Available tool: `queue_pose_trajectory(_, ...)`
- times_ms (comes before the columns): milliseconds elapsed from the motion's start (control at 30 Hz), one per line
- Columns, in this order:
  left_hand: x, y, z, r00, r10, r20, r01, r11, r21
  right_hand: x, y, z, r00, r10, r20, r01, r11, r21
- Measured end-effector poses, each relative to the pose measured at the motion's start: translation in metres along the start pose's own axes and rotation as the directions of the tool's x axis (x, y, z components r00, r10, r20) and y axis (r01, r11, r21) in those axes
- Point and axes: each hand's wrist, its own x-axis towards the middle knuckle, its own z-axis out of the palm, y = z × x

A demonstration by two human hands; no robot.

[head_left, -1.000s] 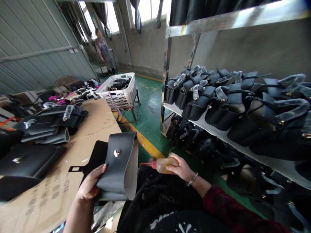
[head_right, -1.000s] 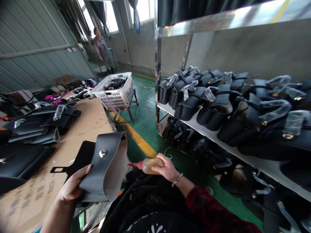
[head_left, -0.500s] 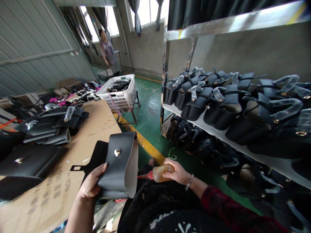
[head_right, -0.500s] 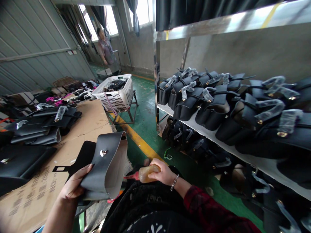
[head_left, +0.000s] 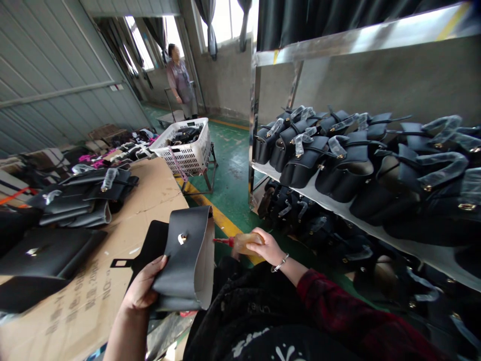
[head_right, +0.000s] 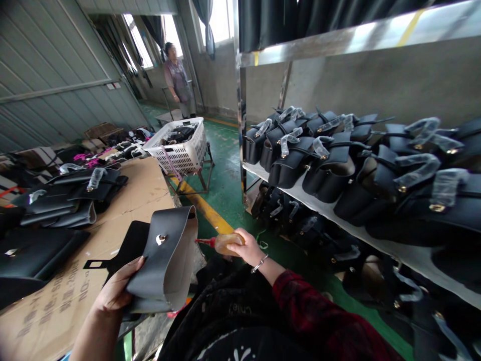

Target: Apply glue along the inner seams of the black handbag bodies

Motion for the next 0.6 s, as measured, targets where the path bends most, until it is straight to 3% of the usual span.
queue_pose_trajectory(133,0.002,-0.001,-0.002,1.0,0.005,-0.008,-0.005,1.0,-0.006,-0.005,0.001,0.0,0.998,0.03,0.05,-0.031,0.999,0.012)
queue_pose_trajectory(367,0.003,0.0,-0.002,1.0,0.0,-0.009,0.0,1.0,-0.011,-0.038,-0.005,-0.008,0.972,0.077,0.222,-0.081,0.997,0.007)
queue_pose_trajectory(600,0.0,0.002,0.002,1.0,-0.023,-0.001,0.023,0.999,-0.023,-0.057,-0.009,-0.007,0.929,0.045,0.368,-0.054,0.998,0.012)
